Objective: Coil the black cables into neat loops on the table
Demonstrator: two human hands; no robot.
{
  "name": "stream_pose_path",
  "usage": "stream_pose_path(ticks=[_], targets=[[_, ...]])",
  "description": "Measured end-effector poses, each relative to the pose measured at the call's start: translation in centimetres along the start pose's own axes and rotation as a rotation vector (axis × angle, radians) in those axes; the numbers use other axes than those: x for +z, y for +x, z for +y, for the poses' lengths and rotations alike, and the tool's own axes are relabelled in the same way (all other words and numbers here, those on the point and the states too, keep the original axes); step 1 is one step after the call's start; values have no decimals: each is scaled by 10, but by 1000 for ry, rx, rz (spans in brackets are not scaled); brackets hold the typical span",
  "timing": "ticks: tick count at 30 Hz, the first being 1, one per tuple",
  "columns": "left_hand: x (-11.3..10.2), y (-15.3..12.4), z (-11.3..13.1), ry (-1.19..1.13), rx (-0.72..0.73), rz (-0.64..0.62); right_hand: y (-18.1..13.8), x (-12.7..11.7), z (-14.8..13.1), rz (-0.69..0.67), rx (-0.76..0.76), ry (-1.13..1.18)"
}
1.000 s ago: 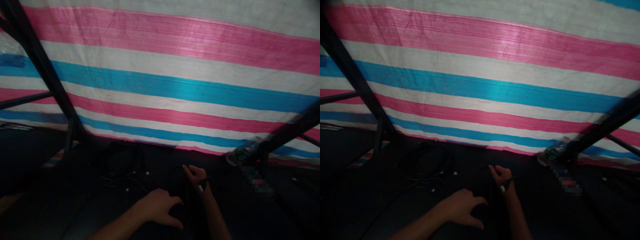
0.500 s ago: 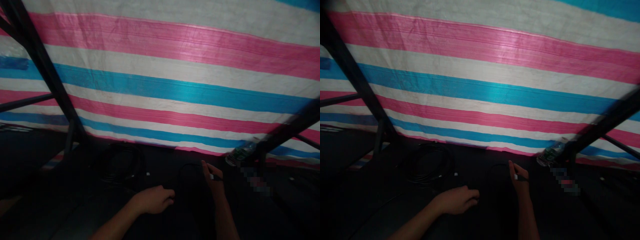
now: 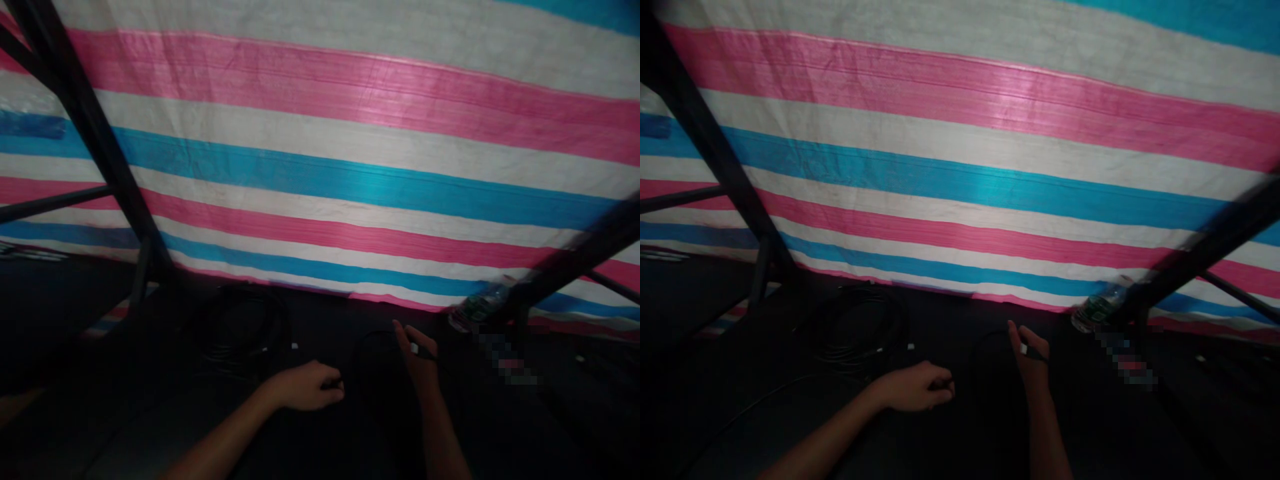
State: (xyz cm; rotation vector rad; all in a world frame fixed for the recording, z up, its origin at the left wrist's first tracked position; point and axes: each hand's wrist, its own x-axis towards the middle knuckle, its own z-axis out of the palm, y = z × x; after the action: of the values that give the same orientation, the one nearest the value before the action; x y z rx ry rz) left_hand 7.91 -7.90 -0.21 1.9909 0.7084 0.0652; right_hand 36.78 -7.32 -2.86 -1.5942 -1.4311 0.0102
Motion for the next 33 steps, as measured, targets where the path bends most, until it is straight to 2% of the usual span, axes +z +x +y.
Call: stream_pose_path(ticks=[2,4,8,11,15,18,23,26,29,33], targets=[[7,4,6,34,56,188,-4,11,-11,-76,-38,-11],[14,7,11,41,46,297,-9,21,-24,-159,-76,-29],[24,12,14,57,25,365,-21,36,-45,-349,-139,-13],[25,15,11,28,41,352,-25,38,-46,-399,-115,-39],[10,15,2,-24,97,288,-20,32,-30,-322,2,-44],[-8,8,-5,-47,115,175,-10,22,-15,-227,76,-14],[-36,-10,-14,-92,-71,-50,3,1,3,-83,101,-65],[-47,-19,-18,-161,-155,-115,6,-6,7,-47,101,-81],[-51,-20,-22,-135,-155,-68,4,-3,8,-31,83,-73],[-42,-10,-23,48,-47,237,-1,10,3,-82,25,-67]])
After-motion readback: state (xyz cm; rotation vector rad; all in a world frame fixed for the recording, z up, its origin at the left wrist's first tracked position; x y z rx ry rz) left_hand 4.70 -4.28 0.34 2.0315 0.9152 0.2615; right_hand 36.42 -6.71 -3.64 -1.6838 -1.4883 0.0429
